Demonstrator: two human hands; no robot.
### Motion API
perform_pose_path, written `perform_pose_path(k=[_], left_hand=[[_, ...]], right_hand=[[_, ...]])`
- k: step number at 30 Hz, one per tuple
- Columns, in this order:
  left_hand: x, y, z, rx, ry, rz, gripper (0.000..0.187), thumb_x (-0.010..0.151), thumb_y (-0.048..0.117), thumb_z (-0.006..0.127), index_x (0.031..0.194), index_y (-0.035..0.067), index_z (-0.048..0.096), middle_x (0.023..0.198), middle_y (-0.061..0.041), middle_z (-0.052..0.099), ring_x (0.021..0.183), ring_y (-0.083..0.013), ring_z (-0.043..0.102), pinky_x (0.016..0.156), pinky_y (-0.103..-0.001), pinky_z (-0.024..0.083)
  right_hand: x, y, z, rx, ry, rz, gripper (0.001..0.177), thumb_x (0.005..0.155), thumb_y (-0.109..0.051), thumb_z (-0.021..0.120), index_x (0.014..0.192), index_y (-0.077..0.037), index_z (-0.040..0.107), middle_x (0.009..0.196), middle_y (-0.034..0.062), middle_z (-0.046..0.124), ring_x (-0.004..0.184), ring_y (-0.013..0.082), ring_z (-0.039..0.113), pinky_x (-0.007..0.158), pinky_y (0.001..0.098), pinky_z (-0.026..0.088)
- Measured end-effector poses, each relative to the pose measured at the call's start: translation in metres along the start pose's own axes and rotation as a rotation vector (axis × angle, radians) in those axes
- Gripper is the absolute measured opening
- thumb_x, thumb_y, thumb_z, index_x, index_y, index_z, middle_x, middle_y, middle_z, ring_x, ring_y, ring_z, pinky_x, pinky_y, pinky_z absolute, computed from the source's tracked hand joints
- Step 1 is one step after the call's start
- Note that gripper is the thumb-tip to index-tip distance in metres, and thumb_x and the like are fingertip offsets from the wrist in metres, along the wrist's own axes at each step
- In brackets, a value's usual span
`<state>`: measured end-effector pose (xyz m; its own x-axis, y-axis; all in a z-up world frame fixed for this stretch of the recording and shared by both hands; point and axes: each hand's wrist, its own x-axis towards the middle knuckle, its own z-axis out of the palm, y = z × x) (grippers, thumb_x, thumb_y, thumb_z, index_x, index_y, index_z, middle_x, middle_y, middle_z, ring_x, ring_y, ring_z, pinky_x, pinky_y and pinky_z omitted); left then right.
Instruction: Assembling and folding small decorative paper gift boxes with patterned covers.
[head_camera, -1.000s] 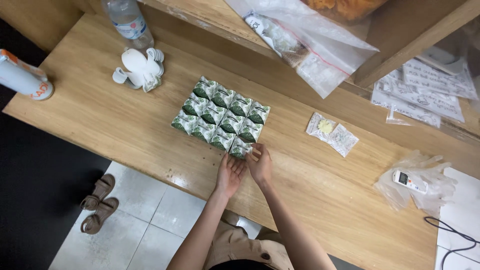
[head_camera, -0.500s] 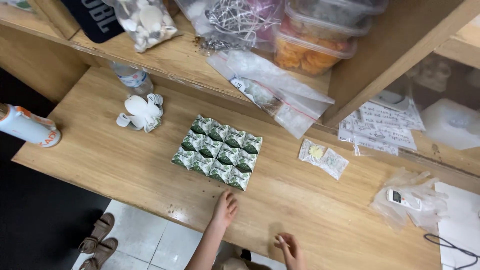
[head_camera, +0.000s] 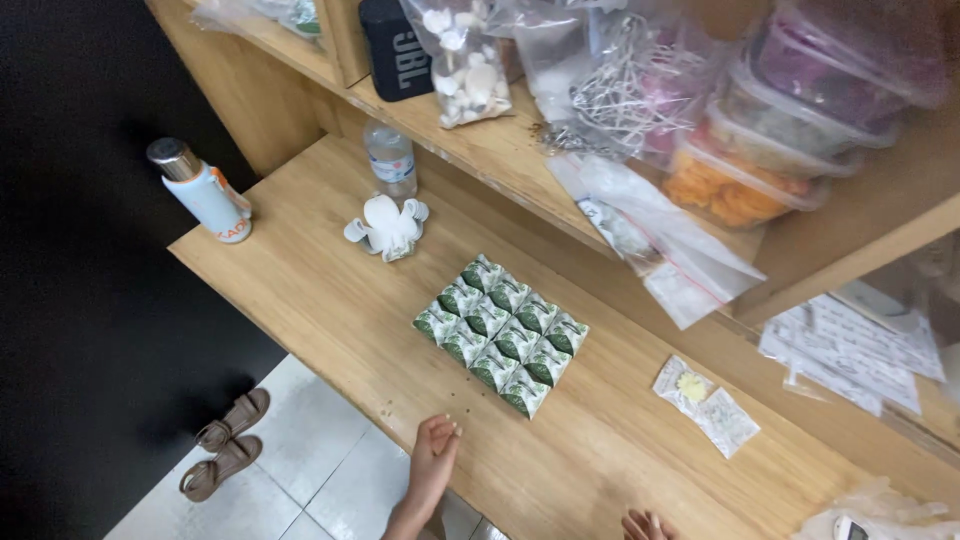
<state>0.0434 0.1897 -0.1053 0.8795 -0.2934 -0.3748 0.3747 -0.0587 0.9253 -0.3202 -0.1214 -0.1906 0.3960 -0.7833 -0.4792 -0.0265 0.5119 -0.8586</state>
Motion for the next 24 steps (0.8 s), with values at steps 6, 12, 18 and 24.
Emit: perform_pose_path(k=[6,12,18,24], left_hand=[[0.069,0.122,-0.071,0.192,0.146,0.317,0.065,0.089,0.023,0.076,0.143,0.003,0.044,0.105,-0.016,0.071,0.104,-0.0257,0.068,0.092,-0.037,0.055],[0.188,0.277,-0.128,0.926,0.324,0.698,0.099,0.072,0.028,0.088,0.151,0.000,0.037,0.137,-0.025,0.054,0.128,-0.0425,0.052,0.100,-0.056,0.040],[0.329,0.281,-0.164,0.905,0.057,0.697,0.077,0.077,0.039,0.087,0.139,0.012,0.049,0.149,-0.012,0.055,0.139,-0.0317,0.052,0.112,-0.051,0.042],[0.385,0.263,-0.159,0.964,-0.046,0.607,0.090,0.076,0.039,0.086,0.147,0.004,0.045,0.147,-0.021,0.048,0.135,-0.0364,0.046,0.104,-0.059,0.035]], right_hand=[[-0.043,-0.053,0.183,-0.031,0.048,-0.078,0.026,0.105,-0.018,0.057,0.123,0.000,0.057,0.116,0.0238,0.073,0.104,0.0351,0.074,0.090,0.0477,0.058],[-0.082,-0.083,0.344,-0.101,-0.023,-0.113,0.025,0.103,-0.018,0.058,0.118,0.000,0.063,0.113,0.0190,0.075,0.102,0.0309,0.074,0.091,0.0435,0.058],[-0.145,-0.134,0.523,-0.237,-0.135,-0.123,0.028,0.102,-0.023,0.055,0.116,-0.001,0.064,0.113,0.0149,0.076,0.105,0.0254,0.074,0.095,0.0380,0.057],[-0.148,-0.097,0.565,-0.255,-0.239,-0.086,0.027,0.102,-0.020,0.054,0.118,-0.001,0.061,0.118,0.0144,0.075,0.105,0.0250,0.074,0.096,0.0386,0.057]])
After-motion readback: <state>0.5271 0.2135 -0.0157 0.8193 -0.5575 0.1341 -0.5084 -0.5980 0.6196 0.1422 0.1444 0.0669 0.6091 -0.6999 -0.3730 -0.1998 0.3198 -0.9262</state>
